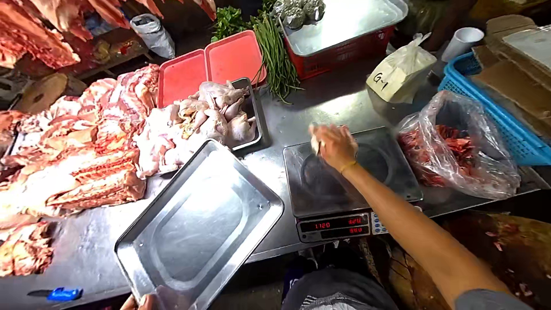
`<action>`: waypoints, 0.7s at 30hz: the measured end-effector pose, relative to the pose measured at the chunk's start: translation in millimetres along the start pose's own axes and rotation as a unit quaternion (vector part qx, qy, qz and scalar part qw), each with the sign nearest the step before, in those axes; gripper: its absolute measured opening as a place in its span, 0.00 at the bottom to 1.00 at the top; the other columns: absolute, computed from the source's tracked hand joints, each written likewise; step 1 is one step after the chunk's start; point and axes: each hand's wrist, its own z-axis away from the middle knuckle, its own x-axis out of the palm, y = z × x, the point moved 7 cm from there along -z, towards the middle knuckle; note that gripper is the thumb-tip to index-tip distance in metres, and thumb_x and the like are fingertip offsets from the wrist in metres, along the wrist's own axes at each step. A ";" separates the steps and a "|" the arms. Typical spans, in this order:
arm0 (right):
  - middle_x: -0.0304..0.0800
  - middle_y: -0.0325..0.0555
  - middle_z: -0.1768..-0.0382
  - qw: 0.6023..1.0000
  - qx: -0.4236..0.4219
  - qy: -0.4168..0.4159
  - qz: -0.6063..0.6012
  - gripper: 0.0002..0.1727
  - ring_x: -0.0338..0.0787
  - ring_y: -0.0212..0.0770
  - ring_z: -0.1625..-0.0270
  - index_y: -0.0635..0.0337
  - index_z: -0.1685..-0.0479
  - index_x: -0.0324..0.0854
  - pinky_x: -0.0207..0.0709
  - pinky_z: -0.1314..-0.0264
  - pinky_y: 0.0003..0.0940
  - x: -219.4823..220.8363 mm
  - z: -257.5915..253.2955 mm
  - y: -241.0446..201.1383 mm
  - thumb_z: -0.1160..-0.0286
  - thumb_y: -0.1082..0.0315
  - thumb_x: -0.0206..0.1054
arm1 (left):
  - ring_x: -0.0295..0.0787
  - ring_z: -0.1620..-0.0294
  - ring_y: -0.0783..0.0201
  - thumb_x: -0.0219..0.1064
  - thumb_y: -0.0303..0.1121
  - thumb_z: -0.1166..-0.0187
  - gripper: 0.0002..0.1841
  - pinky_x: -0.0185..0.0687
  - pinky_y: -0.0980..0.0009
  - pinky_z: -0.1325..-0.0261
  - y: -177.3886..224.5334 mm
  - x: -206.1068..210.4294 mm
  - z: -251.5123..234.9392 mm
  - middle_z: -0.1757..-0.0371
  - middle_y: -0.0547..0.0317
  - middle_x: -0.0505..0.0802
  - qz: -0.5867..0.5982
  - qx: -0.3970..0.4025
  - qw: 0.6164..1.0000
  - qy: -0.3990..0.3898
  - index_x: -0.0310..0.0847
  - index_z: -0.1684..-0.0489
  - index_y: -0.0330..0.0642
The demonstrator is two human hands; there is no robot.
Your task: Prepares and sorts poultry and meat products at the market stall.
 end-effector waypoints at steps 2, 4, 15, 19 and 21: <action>0.75 0.53 0.17 0.999 0.025 -0.004 0.029 0.22 0.64 0.63 0.11 0.57 0.31 0.85 0.45 0.11 0.73 9.0 -4.3 -19.6 0.16 0.57 0.59 | 0.87 0.61 0.83 0.49 0.22 0.16 0.11 0.88 0.79 0.52 -10.0 3.1 -5.1 0.61 0.76 0.88 -0.008 -0.018 1.000 0.011 0.73 0.42 0.38; 0.71 0.53 0.14 0.999 -0.039 0.010 0.018 0.30 0.62 0.60 0.10 0.57 0.23 0.79 0.44 0.09 0.70 26.4 29.4 -68.8 0.14 0.47 0.56 | 0.87 0.63 0.82 0.51 0.22 0.16 0.10 0.87 0.80 0.55 -15.4 23.1 -9.5 0.62 0.75 0.87 -0.002 -0.035 0.999 0.023 0.73 0.44 0.40; 0.86 0.56 0.28 0.994 0.065 0.083 0.003 0.17 0.79 0.61 0.20 0.59 0.38 0.91 0.62 0.13 0.64 -85.5 154.4 100.1 0.18 0.67 0.60 | 0.85 0.61 0.79 0.57 0.21 0.21 0.15 0.85 0.78 0.56 -30.0 173.0 18.1 0.54 0.61 0.86 0.016 -0.085 0.991 -0.103 0.73 0.37 0.30; 0.87 0.63 0.33 0.935 0.313 0.073 -0.152 0.20 0.84 0.56 0.26 0.67 0.32 0.85 0.70 0.18 0.55 -113.7 169.8 169.3 0.12 0.64 0.59 | 0.88 0.69 0.73 0.57 0.22 0.18 0.17 0.87 0.72 0.61 -31.8 250.6 46.1 0.64 0.56 0.90 0.030 -0.115 0.971 -0.209 0.73 0.33 0.27; 0.90 0.64 0.38 0.907 0.348 0.104 -0.215 0.20 0.88 0.55 0.33 0.68 0.33 0.84 0.75 0.24 0.56 -119.7 186.4 171.0 0.13 0.63 0.61 | 0.90 0.66 0.69 0.55 0.23 0.17 0.18 0.89 0.67 0.58 -32.3 280.2 56.1 0.61 0.53 0.92 0.048 -0.117 0.959 -0.254 0.72 0.31 0.26</action>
